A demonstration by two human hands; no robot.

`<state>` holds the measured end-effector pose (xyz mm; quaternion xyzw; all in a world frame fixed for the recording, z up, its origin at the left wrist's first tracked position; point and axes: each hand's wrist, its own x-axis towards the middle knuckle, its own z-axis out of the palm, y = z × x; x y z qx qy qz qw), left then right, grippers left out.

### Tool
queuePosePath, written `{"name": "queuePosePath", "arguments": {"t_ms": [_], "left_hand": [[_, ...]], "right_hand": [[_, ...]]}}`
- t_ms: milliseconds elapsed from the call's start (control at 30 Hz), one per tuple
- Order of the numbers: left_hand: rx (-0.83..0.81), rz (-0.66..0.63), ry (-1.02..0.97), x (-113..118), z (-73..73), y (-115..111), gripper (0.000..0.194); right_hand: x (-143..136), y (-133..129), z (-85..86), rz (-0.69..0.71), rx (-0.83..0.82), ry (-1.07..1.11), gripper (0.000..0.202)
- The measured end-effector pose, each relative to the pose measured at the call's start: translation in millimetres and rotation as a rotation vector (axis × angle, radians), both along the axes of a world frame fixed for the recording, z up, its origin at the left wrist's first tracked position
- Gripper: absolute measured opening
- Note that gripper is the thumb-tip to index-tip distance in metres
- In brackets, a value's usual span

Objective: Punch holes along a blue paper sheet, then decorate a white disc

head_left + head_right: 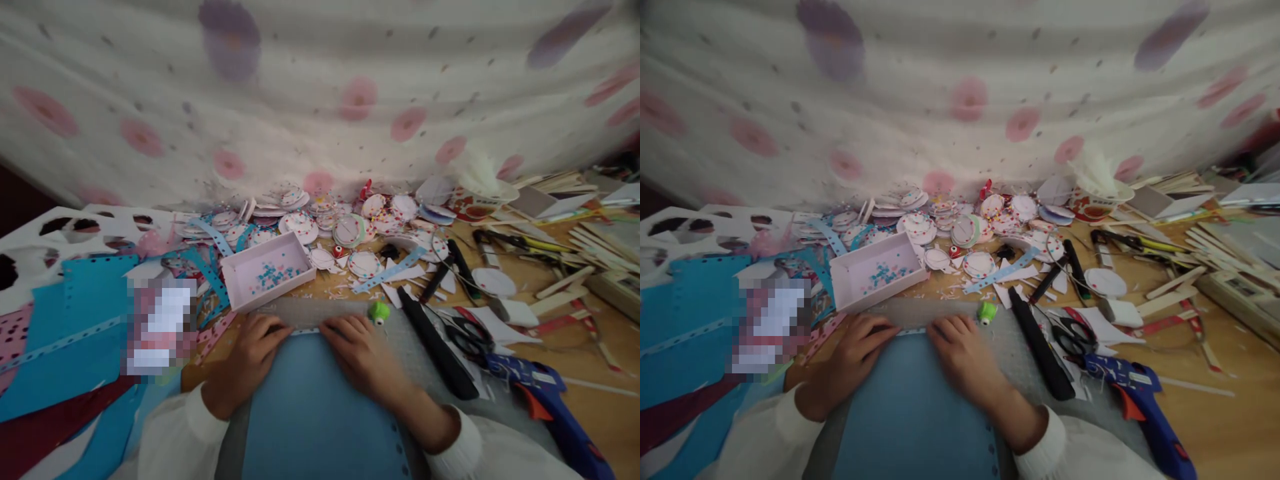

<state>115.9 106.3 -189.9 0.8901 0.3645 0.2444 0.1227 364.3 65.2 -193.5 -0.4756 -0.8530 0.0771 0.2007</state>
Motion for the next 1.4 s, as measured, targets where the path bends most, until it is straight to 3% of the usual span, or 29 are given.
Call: {"name": "queuePosePath", "arguments": {"t_ms": [233, 400, 733, 933, 1133, 1267, 1400], "left_hand": [[0.206, -0.044, 0.129, 3, 4.2, -2, 0.035], [0.23, -0.036, 0.166, 3, 3.7, -4, 0.037], [0.298, -0.004, 0.222, 7, 4.3, -8, 0.042], [0.291, -0.015, 0.227, 5, 8.2, -7, 0.036], [0.22, -0.078, 0.289, -3, 20.8, -1, 0.036], [0.227, -0.075, 0.429, -1, 26.5, -12, 0.042], [0.188, 0.016, 0.533, 13, 32.3, -28, 0.045]], "right_hand": [[-9, -9, -5.4, -0.016, 0.035, 0.059, 0.046], [-11, -11, -4.0, -0.046, -0.01, 0.051, 0.05], [-13, -11, -7.9, -0.038, 0.124, -0.01, 0.036], [-14, -12, -2.7, -0.058, 0.096, 0.044, 0.029], [-10, -15, -0.3, -0.099, -0.028, 0.124, 0.032], [-9, -15, 0.4, -0.122, -0.077, 0.112, 0.033], [-11, -18, 5.1, -0.114, -0.069, 0.056, 0.034]]}}
